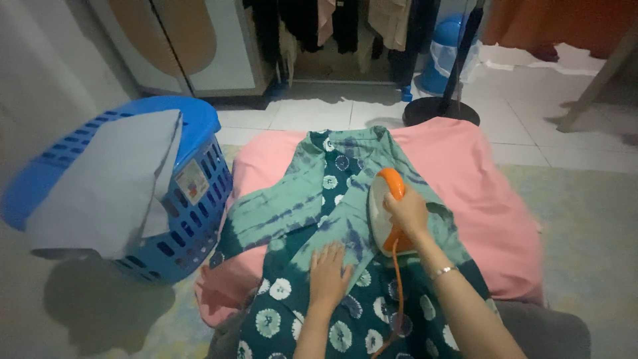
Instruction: Ironing a patterned green garment on a pad placed on the floor.
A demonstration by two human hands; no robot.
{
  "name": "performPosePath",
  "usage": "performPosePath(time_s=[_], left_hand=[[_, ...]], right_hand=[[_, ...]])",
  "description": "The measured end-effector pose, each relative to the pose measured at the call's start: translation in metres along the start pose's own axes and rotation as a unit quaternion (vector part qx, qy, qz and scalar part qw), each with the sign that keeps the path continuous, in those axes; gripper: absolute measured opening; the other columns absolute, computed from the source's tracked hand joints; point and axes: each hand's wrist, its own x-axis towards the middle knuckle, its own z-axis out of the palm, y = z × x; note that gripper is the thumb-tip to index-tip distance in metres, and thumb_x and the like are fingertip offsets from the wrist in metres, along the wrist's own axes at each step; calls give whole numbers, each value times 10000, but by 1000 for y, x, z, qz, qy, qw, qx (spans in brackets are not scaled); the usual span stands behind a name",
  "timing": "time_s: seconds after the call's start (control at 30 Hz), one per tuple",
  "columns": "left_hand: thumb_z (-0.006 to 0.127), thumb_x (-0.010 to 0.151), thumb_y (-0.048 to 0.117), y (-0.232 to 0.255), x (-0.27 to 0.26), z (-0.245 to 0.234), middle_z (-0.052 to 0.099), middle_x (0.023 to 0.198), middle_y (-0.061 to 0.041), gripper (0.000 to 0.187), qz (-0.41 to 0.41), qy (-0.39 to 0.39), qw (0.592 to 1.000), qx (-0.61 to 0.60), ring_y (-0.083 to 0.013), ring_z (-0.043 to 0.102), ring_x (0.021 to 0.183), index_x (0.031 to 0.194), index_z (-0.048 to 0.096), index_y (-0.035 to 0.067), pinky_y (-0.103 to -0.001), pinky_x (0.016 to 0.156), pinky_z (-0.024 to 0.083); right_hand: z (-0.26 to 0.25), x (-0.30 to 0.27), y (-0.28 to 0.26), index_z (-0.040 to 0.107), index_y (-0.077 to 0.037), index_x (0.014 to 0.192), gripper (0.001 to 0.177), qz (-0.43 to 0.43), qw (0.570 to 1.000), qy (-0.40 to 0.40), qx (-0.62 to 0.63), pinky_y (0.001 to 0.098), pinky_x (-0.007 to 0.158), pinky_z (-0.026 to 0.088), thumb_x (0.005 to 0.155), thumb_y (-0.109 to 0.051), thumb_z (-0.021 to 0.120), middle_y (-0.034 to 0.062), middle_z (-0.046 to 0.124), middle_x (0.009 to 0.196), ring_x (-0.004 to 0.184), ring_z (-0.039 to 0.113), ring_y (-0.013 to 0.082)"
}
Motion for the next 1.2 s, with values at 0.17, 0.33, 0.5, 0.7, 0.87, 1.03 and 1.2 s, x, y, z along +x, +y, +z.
performPosePath(time_s=[0.17, 0.33, 0.5, 0.7, 0.87, 1.03, 1.2], left_hand=[[606, 932, 315, 2, -1, -3, 492, 1506, -182, 569, 13, 2, 1000, 7, -346, 393, 1428, 1415, 534, 24, -535, 1191, 207], [609, 933, 332, -4, 1, 7, 494, 1496, -186, 579, 31, 22, 999, 19, -359, 395, 1418, 1418, 534, 24, -533, 1183, 217], [603, 949, 311, -3, -1, 9, 504, 1495, -185, 556, 37, 32, 998, 31, -366, 407, 1407, 1423, 539, 27, -546, 1171, 222], [614, 940, 312, 5, 0, -7, 509, 1490, -163, 540, 23, 7, 1000, 12, -344, 416, 1415, 1401, 548, 39, -537, 1195, 224], [621, 953, 293, 2, 0, -1, 517, 1487, -177, 529, 33, 26, 999, -7, -346, 425, 1407, 1401, 556, 21, -546, 1188, 226], [627, 931, 301, 5, -1, -7, 550, 1451, -162, 520, 26, 41, 999, -10, -342, 435, 1391, 1380, 577, 43, -551, 1185, 226], [636, 926, 306, 2, 1, -6, 536, 1456, -165, 523, 16, 17, 1000, -6, -345, 426, 1394, 1375, 572, 46, -547, 1187, 222]], right_hand=[[5, 5, 9, 699, -54, 1007, 324, -24, 1000, 16, -5, 415, 602, 572, 854, -334, 646, 125, 727, 690, 553, 722, 272], [10, 3, 25, 691, -26, 993, 344, -26, 999, 17, -11, 425, 601, 591, 828, -326, 655, 169, 729, 700, 539, 729, 293], [4, 2, 20, 694, -37, 980, 348, 2, 999, 13, -30, 419, 620, 585, 828, -349, 667, 172, 736, 684, 550, 734, 283], [5, 7, 8, 709, -35, 942, 329, -12, 1000, 23, 9, 427, 609, 587, 837, -342, 648, 131, 727, 678, 542, 732, 279], [10, 8, 10, 717, -28, 931, 351, -29, 999, 44, -8, 429, 628, 584, 871, -368, 652, 138, 717, 649, 569, 728, 278], [1, -11, 1, 704, -40, 976, 342, 8, 1000, 23, -8, 426, 623, 603, 845, -348, 634, 143, 715, 643, 563, 746, 291], [0, -9, 1, 719, -42, 964, 330, 24, 999, 26, -11, 438, 640, 597, 841, -339, 644, 142, 713, 637, 579, 745, 291]])
